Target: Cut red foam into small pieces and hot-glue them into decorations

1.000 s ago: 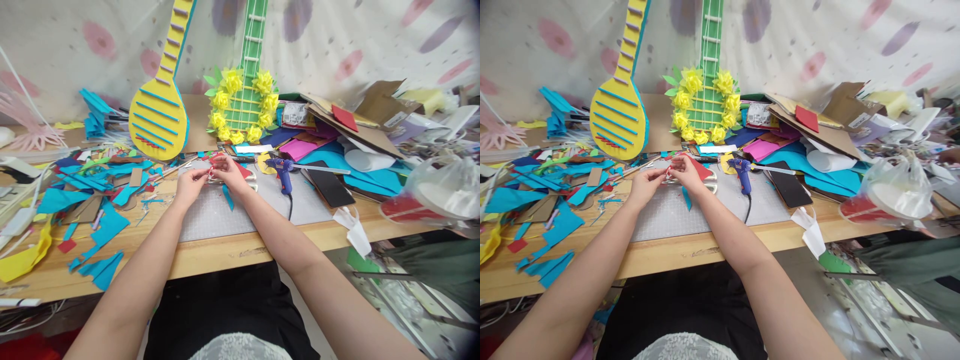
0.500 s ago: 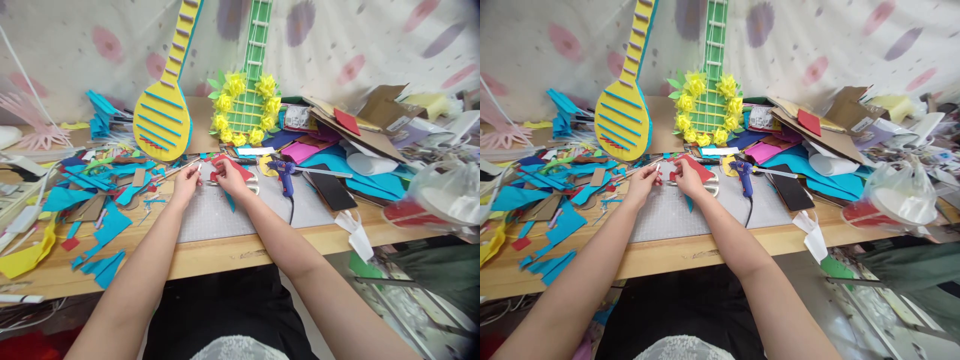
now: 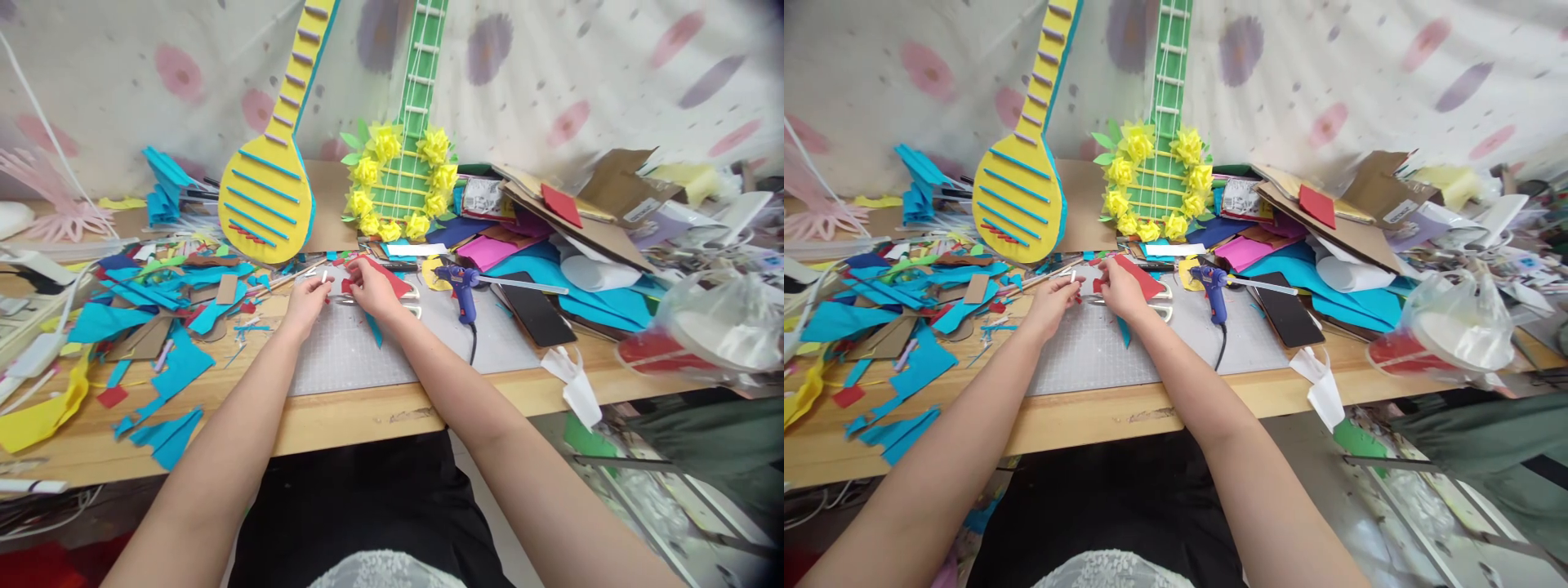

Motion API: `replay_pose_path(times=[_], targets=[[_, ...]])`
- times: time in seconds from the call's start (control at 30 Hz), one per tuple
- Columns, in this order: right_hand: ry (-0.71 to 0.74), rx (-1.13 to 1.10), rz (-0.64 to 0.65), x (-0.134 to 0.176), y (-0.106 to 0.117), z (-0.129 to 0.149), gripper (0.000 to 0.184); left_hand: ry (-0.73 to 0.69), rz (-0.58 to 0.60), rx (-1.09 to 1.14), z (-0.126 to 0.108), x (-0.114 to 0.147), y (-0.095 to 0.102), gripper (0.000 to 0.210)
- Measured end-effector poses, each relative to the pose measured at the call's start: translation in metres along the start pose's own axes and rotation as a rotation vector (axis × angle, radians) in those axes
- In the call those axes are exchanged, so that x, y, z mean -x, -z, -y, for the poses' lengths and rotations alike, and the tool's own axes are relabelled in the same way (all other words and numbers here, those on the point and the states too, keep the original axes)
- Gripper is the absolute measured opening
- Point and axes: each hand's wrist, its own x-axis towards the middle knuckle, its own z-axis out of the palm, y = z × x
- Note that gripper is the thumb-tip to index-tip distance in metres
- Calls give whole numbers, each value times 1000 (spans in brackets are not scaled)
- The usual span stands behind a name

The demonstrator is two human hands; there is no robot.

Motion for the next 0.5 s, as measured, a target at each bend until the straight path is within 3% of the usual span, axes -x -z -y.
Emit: replay_pose_path(times=[0.1,0.3,0.5], targets=[[-75,-54,8,-8,-1,-4,29,14,-15,18,0,0,0,19],[-369,-505,15,-17,-3,-2,27,-57,-77,-43,3,0,2,26],[-394,-619,20,-13,3,12,28,-19,-76,1,-3,6,-4,34]])
